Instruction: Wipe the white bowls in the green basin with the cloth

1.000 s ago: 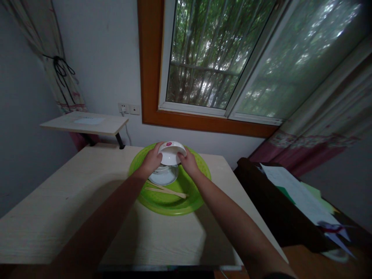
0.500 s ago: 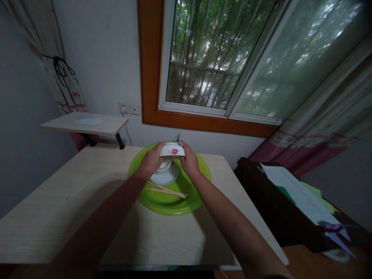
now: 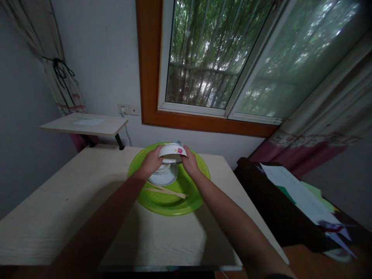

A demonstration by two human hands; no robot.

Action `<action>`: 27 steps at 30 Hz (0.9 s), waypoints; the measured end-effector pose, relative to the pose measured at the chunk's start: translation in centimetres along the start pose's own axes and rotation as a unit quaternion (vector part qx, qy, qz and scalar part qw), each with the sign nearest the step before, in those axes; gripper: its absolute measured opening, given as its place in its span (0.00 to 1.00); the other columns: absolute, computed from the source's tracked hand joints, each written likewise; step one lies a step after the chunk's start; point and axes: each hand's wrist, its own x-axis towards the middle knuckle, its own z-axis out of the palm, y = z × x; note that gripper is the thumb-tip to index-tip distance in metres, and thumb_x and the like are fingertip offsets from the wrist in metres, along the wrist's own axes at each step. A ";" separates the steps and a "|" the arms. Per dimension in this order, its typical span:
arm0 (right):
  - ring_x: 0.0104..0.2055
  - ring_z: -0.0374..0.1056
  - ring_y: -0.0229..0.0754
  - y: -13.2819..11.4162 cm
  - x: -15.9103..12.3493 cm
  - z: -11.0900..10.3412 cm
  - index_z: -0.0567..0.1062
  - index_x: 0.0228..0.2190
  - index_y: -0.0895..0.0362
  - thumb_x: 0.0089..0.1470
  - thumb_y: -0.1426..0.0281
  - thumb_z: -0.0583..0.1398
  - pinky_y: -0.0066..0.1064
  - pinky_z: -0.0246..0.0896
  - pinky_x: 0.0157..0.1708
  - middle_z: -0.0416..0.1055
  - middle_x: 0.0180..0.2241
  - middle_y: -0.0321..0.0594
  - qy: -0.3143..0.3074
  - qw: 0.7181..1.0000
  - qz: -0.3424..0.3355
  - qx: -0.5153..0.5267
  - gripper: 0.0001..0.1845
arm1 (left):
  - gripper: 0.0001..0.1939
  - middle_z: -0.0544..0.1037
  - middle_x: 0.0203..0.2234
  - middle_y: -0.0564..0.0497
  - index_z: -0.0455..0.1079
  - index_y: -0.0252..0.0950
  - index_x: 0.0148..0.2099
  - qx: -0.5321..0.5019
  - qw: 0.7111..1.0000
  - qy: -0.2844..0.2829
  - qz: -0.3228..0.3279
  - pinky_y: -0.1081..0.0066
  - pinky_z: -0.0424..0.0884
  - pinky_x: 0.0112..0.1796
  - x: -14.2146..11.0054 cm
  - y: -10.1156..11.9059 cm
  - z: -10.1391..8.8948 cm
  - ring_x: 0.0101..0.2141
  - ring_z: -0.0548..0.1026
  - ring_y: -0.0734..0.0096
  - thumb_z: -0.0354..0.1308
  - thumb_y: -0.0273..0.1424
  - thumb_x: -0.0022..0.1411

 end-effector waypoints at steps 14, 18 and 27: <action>0.61 0.64 0.52 -4.1 -0.9 -1.2 0.67 0.63 0.48 0.54 0.80 0.54 0.43 0.61 0.60 0.67 0.61 0.44 -0.050 0.954 -0.155 -0.253 0.36 | 0.35 0.79 0.51 0.39 0.62 0.37 0.67 0.066 0.998 0.008 -0.004 0.63 0.71 0.52 -0.4 0.6 -0.5 0.50 0.78 0.57 0.54 0.17 0.57; 0.60 0.64 0.52 -4.3 -0.9 -0.9 0.67 0.63 0.51 0.52 0.81 0.54 0.43 0.61 0.60 0.68 0.60 0.46 -0.039 0.954 -0.154 -0.253 0.37 | 0.35 0.79 0.51 0.37 0.60 0.36 0.68 0.098 0.995 0.004 -0.010 0.62 0.71 0.52 -0.6 1.1 -0.7 0.49 0.78 0.55 0.53 0.17 0.58; 0.46 0.73 0.49 -2.8 -0.3 -0.8 0.73 0.54 0.57 0.51 0.78 0.55 0.38 0.68 0.49 0.78 0.47 0.47 -0.013 0.986 -0.058 -0.158 0.28 | 0.35 0.77 0.54 0.37 0.61 0.35 0.66 0.100 0.995 0.025 0.006 0.62 0.70 0.53 -0.8 0.9 -0.7 0.52 0.77 0.55 0.52 0.15 0.57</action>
